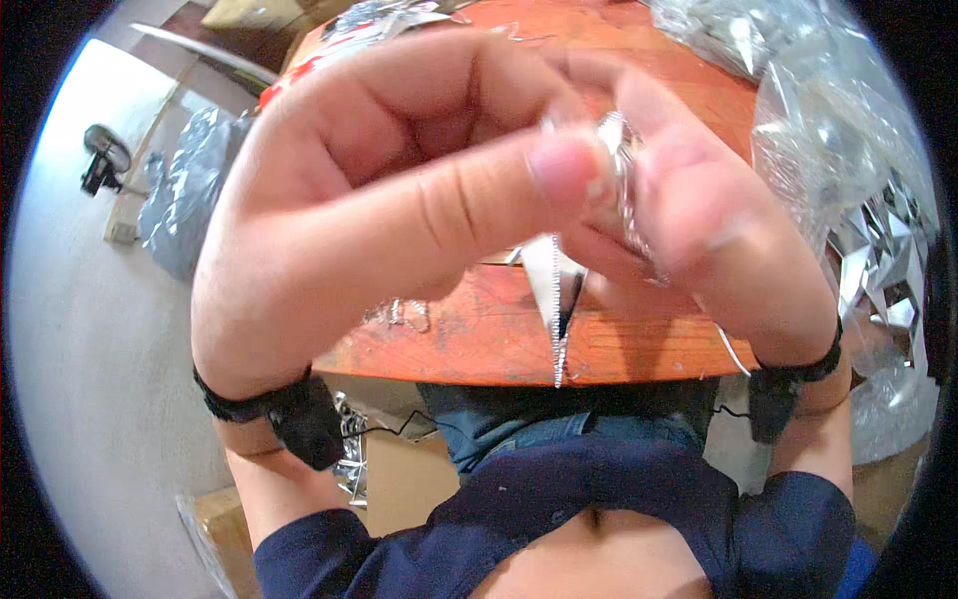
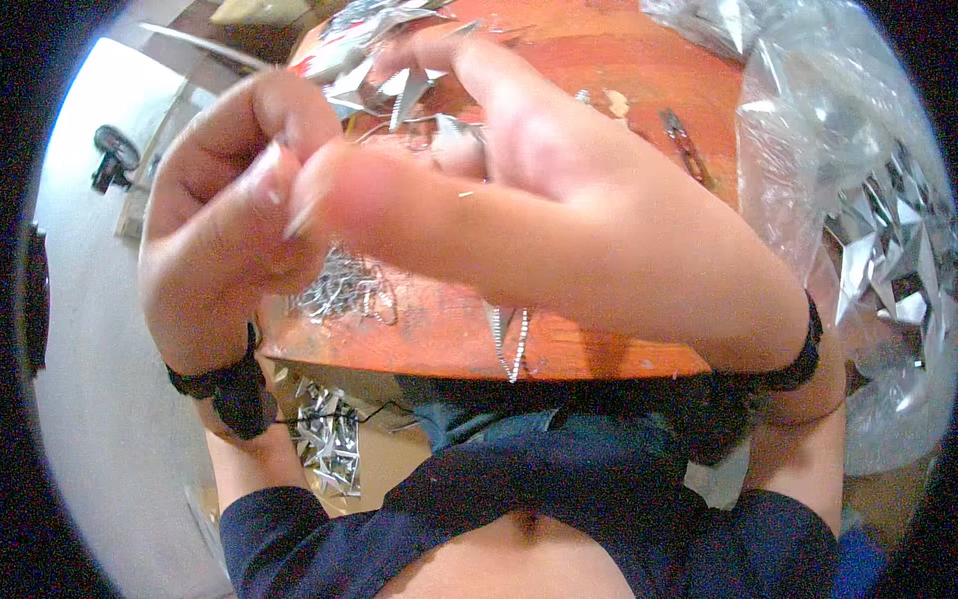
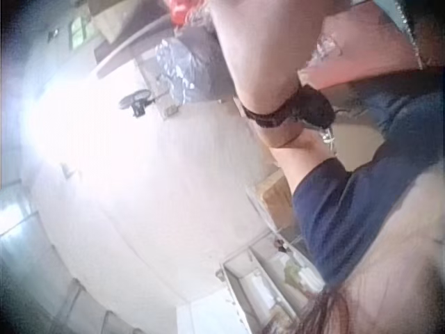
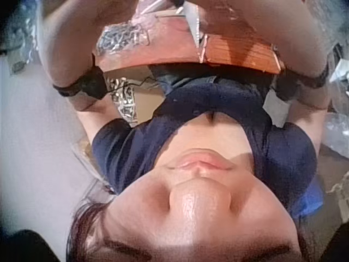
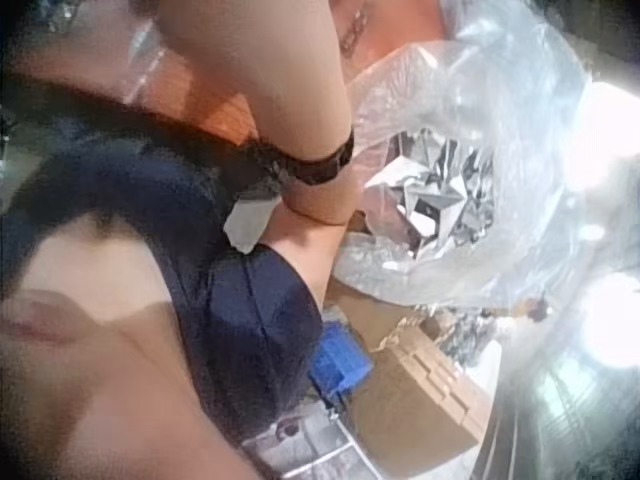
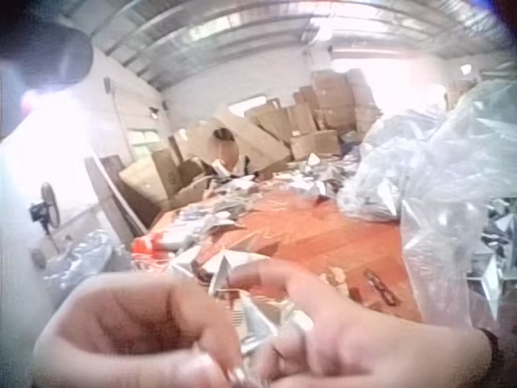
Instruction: Applying silver decorative trim to the edges of metallic star ornaments using a hot glue gun.
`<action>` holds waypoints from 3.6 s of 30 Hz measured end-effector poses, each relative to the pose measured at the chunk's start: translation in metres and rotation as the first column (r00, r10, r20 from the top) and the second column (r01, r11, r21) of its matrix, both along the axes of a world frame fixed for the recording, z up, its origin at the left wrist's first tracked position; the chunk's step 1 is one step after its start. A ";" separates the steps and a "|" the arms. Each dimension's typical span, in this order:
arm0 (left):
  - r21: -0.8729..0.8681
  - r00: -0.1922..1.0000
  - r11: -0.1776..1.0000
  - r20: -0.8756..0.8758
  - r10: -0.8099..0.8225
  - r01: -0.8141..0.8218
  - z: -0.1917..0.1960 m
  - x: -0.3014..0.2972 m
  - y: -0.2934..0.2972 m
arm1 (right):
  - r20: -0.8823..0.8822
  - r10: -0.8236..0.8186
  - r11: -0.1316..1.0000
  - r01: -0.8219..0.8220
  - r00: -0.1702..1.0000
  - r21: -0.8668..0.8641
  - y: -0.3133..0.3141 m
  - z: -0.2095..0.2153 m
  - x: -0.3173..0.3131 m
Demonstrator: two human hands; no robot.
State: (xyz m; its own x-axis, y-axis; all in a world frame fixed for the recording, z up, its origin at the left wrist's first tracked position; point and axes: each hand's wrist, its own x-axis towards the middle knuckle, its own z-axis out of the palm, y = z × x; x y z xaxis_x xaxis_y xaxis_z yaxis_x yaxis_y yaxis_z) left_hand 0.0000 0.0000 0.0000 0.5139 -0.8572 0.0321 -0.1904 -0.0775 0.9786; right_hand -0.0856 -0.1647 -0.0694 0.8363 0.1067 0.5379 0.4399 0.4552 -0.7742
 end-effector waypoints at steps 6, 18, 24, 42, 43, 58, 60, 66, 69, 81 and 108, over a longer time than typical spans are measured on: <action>0.107 0.977 0.989 -0.196 -0.081 0.104 -0.048 -0.005 -0.021 | -0.641 -0.328 0.939 0.168 0.693 -0.299 -0.044 -0.020 -0.062; 0.219 0.981 0.964 -0.161 -0.113 0.147 -0.100 0.014 -0.041 | -0.430 -0.671 0.659 0.218 0.604 -0.720 -0.090 -0.047 -0.085; 0.236 0.983 0.972 -0.178 0.046 -0.003 -0.108 0.011 -0.028 | -0.366 -0.617 0.674 0.228 0.697 -0.702 -0.095 -0.068 -0.073; 0.185 0.937 0.946 0.283 0.207 -0.265 -0.118 0.046 -0.051 | -0.303 -0.704 0.582 0.278 0.642 -0.764 -0.085 -0.073 -0.049; 0.232 0.936 0.941 0.311 0.167 -0.245 -0.118 0.049 -0.050 | -0.292 -0.702 0.576 0.277 0.650 -0.769 -0.085 -0.073 -0.049; 0.077 0.482 0.971 0.875 0.043 -0.225 -0.133 0.054 -0.023 | -0.282 -0.734 0.507 0.222 0.618 -0.833 -0.085 -0.066 -0.051; 0.079 0.415 0.982 0.910 0.000 -0.172 -0.141 0.054 -0.022 | -0.273 -0.726 0.508 0.225 0.631 -0.831 -0.089 -0.070 -0.051; 0.105 0.235 0.992 0.968 -0.086 -0.071 -0.150 0.055 -0.020 | -0.234 -0.709 0.485 0.219 0.666 -0.847 -0.092 -0.074 -0.051; 0.166 0.255 0.981 0.957 -0.137 -0.097 -0.150 0.052 -0.018 | -0.243 -0.717 0.475 0.202 0.653 -0.857 -0.093 -0.075 -0.054; 0.040 0.081 0.996 0.996 -0.034 -0.076 -0.167 0.054 -0.016 | -0.326 -0.798 0.487 0.224 0.507 -0.844 -0.090 -0.090 -0.058; 0.060 0.120 0.983 0.992 -0.040 -0.172 -0.166 0.046 -0.018 | -0.486 -0.723 0.645 0.228 0.491 -0.730 -0.091 -0.097 -0.055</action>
State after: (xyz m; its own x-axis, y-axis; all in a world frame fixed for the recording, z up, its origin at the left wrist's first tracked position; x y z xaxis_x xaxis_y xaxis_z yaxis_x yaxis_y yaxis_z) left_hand 0.0464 -0.0183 -0.1660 0.1772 -0.8692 0.4617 -0.9665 -0.2422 -0.0851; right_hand -0.1405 -0.2557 -0.1663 0.8869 -0.4030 -0.2256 -0.3318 -0.2162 -0.9182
